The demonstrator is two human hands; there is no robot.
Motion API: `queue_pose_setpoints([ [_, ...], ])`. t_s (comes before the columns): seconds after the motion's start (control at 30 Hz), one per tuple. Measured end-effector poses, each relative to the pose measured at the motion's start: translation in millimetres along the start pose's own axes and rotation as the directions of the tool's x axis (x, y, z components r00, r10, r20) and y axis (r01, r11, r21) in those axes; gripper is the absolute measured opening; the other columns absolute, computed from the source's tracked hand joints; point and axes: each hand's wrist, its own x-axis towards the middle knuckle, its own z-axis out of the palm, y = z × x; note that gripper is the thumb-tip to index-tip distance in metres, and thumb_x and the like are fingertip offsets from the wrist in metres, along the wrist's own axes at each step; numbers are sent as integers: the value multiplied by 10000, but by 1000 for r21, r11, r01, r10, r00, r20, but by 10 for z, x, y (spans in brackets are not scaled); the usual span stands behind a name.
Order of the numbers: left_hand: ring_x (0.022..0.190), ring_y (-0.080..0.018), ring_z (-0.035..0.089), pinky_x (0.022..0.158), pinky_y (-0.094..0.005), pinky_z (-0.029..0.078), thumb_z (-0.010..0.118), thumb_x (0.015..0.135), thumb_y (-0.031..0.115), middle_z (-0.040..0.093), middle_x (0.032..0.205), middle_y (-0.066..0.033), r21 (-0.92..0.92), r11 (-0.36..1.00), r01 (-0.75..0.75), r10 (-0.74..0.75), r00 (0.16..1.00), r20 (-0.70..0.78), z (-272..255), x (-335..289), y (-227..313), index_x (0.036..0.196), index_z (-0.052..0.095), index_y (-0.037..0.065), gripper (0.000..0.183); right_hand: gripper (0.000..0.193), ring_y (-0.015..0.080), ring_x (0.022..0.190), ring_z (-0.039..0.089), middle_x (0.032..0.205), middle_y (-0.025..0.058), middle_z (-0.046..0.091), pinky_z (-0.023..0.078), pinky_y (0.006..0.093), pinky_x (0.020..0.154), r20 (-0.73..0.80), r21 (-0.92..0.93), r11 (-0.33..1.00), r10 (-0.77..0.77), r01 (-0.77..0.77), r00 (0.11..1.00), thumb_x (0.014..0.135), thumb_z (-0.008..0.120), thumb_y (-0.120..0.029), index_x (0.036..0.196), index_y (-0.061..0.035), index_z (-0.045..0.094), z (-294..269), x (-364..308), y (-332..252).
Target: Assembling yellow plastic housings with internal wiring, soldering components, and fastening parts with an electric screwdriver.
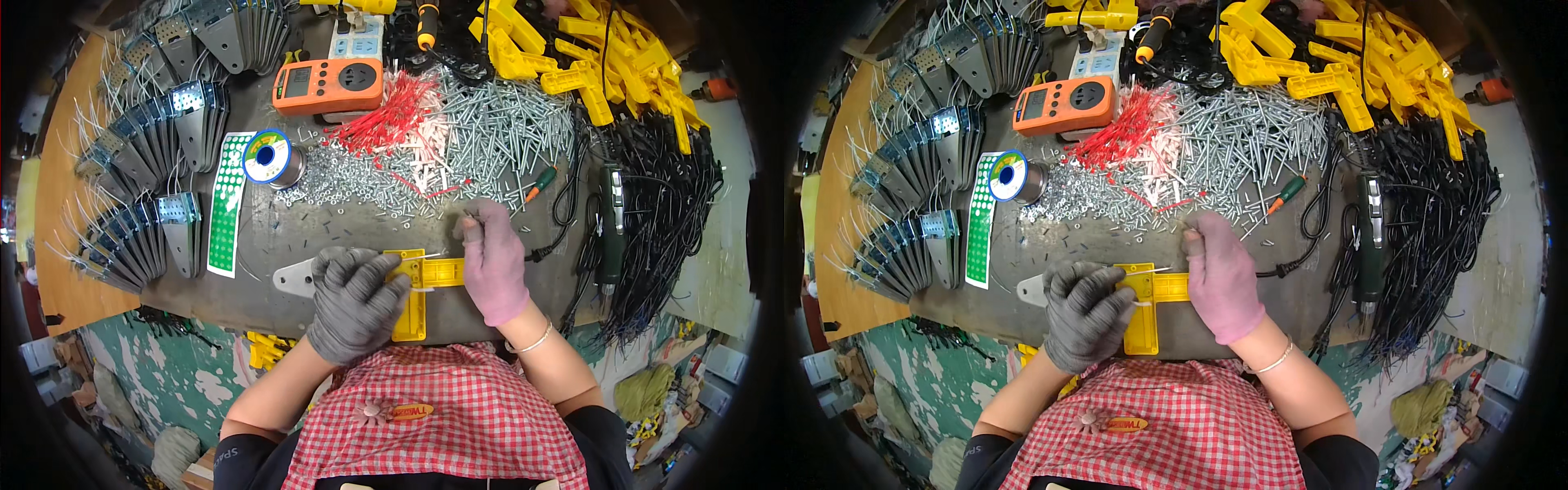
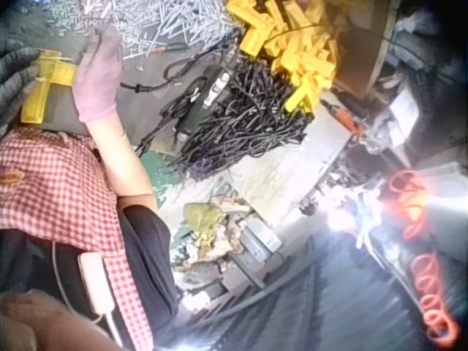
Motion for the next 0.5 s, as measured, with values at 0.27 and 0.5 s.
queue_pose_setpoints([
  [0.27,1066,-257,576,908,-482,419,797,698,219,685,1130,-1,-136,990,-49,61,994,90,-332,485,83,928,732,219,239,86,382,893,625,979,170,634,516,436,789,-93,-63,975,-216,211,972,946,607,-29,1031,-45,607,45,86,31],
  [0.5,1045,-314,591,924,-470,431,782,782,189,656,1067,-55,220,969,114,-170,952,254,150,1120,-923,902,714,143,145,118,396,908,644,971,172,654,522,445,794,30,-40,988,-146,148,989,942,617,-37,1059,-44,630,8,-42,41],
])
